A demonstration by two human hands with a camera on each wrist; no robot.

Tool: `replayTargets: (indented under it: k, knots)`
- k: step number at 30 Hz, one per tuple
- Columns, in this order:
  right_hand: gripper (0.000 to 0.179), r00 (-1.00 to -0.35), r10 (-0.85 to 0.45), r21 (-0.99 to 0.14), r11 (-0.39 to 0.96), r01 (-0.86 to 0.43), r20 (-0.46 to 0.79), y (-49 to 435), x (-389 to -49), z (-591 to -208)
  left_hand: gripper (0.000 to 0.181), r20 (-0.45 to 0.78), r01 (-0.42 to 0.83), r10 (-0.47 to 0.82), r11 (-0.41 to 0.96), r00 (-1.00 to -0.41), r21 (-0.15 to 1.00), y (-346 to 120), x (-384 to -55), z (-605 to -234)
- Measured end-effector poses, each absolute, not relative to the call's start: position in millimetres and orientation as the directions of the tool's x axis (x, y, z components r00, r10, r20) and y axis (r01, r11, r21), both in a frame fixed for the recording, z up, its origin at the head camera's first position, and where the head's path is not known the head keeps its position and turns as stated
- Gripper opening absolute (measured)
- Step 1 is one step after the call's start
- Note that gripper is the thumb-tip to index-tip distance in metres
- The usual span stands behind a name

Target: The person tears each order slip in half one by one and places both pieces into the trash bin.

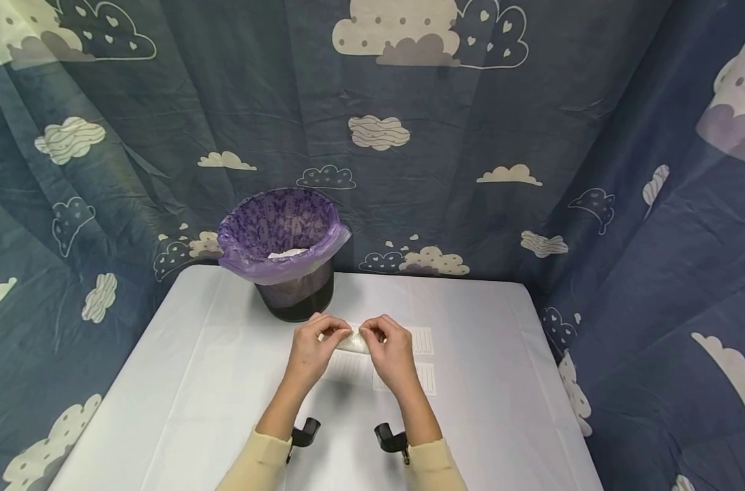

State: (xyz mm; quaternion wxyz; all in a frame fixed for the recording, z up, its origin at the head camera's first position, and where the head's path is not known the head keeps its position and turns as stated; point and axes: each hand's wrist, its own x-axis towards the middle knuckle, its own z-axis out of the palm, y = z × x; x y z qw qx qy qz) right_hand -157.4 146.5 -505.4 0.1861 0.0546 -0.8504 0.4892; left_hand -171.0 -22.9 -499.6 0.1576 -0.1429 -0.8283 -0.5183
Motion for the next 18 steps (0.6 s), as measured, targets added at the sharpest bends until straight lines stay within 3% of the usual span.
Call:
replayTargets:
  k: [18]
  knots:
    - [0.005, -0.907, 0.158, -0.812, 0.523, -0.258, 0.39, 155.1, -159.2, -511.0, 0.005, 0.409, 0.401, 0.072, 0.403, -0.91, 0.822, -26.7, -169.3, -499.3]
